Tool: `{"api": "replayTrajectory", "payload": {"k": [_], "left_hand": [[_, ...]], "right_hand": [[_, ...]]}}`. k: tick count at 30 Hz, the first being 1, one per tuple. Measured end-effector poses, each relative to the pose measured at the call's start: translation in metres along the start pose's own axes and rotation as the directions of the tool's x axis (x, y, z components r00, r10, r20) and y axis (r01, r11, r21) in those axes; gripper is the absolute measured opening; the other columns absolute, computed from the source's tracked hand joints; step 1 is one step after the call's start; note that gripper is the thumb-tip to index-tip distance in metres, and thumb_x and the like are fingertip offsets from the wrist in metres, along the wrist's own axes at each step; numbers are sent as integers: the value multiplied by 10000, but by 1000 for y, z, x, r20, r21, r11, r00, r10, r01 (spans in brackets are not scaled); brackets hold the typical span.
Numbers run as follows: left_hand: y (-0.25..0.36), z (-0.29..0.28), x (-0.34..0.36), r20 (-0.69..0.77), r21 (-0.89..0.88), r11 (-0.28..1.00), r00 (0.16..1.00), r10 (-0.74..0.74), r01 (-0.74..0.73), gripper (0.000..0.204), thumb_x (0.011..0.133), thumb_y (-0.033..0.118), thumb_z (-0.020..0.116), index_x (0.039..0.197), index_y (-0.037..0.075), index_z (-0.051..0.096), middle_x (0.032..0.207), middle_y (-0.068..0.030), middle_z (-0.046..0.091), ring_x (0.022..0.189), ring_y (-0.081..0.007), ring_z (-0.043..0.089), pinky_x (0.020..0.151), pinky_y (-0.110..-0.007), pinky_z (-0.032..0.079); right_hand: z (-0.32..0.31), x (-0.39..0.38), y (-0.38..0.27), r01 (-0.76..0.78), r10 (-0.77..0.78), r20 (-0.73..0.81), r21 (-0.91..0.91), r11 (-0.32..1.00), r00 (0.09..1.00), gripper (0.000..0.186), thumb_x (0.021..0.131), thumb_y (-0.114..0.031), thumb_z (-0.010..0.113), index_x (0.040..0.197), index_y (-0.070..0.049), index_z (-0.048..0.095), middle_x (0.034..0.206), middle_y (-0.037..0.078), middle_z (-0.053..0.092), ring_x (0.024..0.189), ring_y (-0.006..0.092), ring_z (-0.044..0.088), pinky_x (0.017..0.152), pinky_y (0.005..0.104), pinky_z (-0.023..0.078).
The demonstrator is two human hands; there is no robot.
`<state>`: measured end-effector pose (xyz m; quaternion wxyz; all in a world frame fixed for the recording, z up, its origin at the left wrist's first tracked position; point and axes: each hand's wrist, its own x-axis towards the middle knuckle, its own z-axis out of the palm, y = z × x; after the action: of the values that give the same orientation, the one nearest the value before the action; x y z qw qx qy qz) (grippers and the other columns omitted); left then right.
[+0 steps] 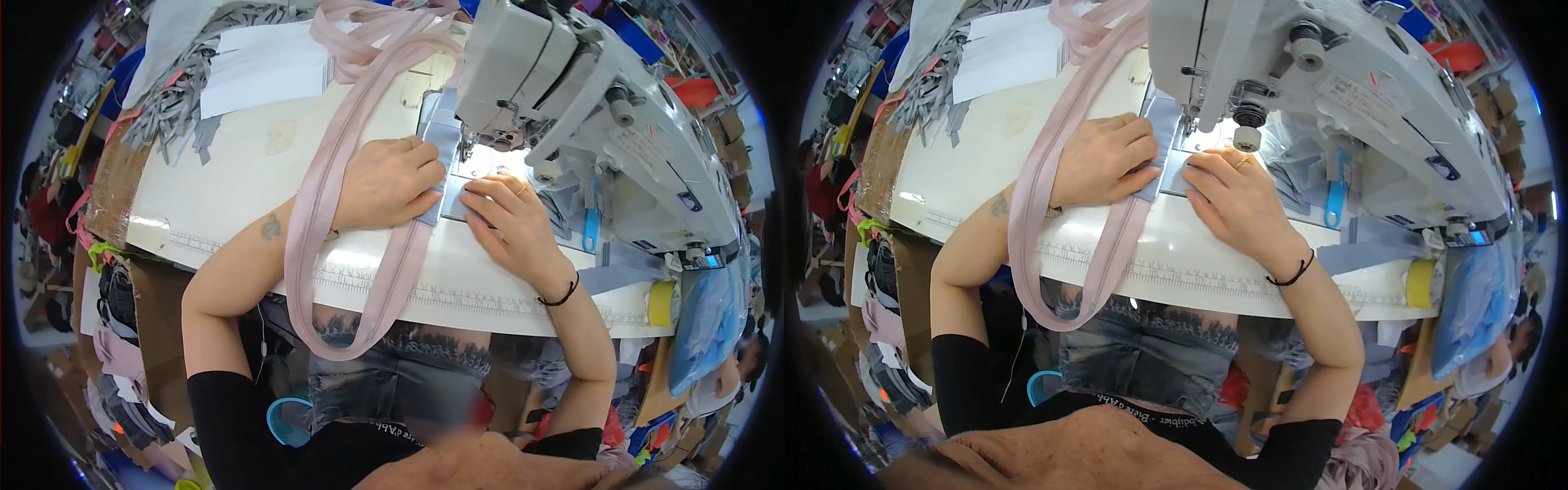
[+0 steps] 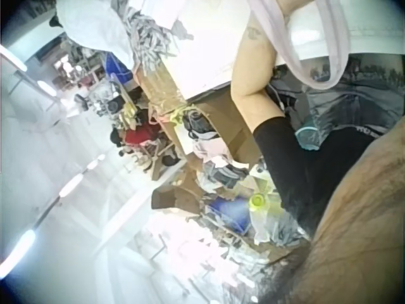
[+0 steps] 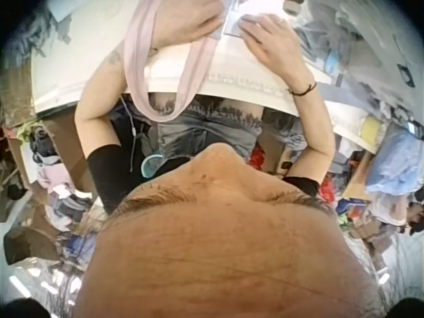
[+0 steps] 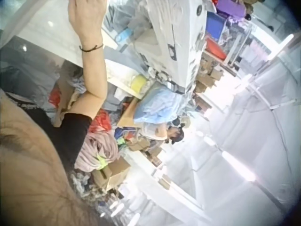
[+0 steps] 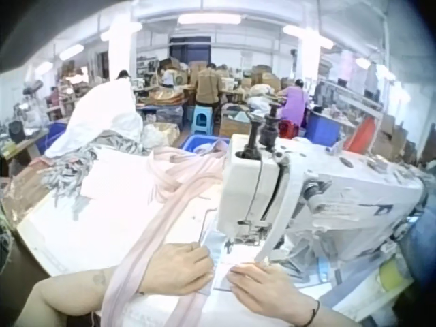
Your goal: The person aligns fabric strips and straps under a sewing machine needle, stitches them together repeatedly, and gathers the bundle of sewn pieces by hand.
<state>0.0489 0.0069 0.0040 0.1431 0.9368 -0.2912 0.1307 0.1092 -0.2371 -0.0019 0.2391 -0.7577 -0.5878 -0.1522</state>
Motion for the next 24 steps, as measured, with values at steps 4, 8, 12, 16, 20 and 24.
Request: {"api": "replayTrajectory", "payload": {"k": [4, 8, 12, 16, 20, 24], "left_hand": [[-7, 10, -2, -156, 115, 993, 987, 40, -22, 409, 854, 260, 701, 1171, 24, 596, 1256, -165, 572, 1214, -340, 544, 984, -444, 461], [-6, 8, -2, -33, 99, 995, 999, -1, 4, 594, 879, 374, 690, 1320, 11, 528, 1376, -195, 532, 1305, -378, 488, 1076, -479, 408], [10, 11, -1, -12, 78, 997, 1000, 15, -14, 619, 874, 421, 694, 1318, 24, 527, 1359, -190, 541, 1295, -375, 494, 1081, -490, 402], [7, 16, -2, -25, 134, 991, 999, 27, -23, 610, 885, 447, 678, 1316, 41, 531, 1358, -185, 538, 1294, -361, 494, 1070, -490, 402], [7, 17, -3, -31, 123, 992, 999, 17, -13, 591, 899, 433, 666, 1326, 51, 525, 1358, -179, 534, 1308, -354, 478, 1082, -487, 383], [6, 16, -5, -33, 102, 995, 999, 15, -11, 591, 896, 428, 671, 1331, 55, 525, 1354, -177, 536, 1317, -354, 468, 1095, -492, 369]], "right_hand": [[2, 0, -1, 15, -15, -19, 5, 1000, 1000, 303, 792, -95, 723, 1086, -47, 666, 1116, 67, 629, 1074, 243, 611, 886, 388, 481], [3, -4, 1, 1, -1, -22, 15, 1000, 1000, 314, 799, -93, 714, 1104, -44, 658, 1135, 69, 625, 1089, 246, 608, 899, 382, 476], [2, -5, 1, -39, 39, 15, 17, 999, 999, 338, 803, -88, 708, 1134, -37, 666, 1190, 73, 624, 1145, 258, 597, 944, 398, 474], [5, -5, 3, -60, 60, 25, 16, 998, 998, 342, 813, -124, 699, 1144, -48, 658, 1217, 58, 614, 1174, 241, 594, 937, 392, 462], [5, -4, 2, -66, 66, 42, 10, 998, 997, 349, 816, -134, 697, 1153, -49, 657, 1222, 62, 614, 1182, 246, 592, 940, 394, 460], [6, -3, 1, -78, 78, 47, 8, 997, 996, 344, 821, -126, 691, 1154, -47, 656, 1222, 63, 613, 1180, 247, 591, 933, 394, 460]]}}
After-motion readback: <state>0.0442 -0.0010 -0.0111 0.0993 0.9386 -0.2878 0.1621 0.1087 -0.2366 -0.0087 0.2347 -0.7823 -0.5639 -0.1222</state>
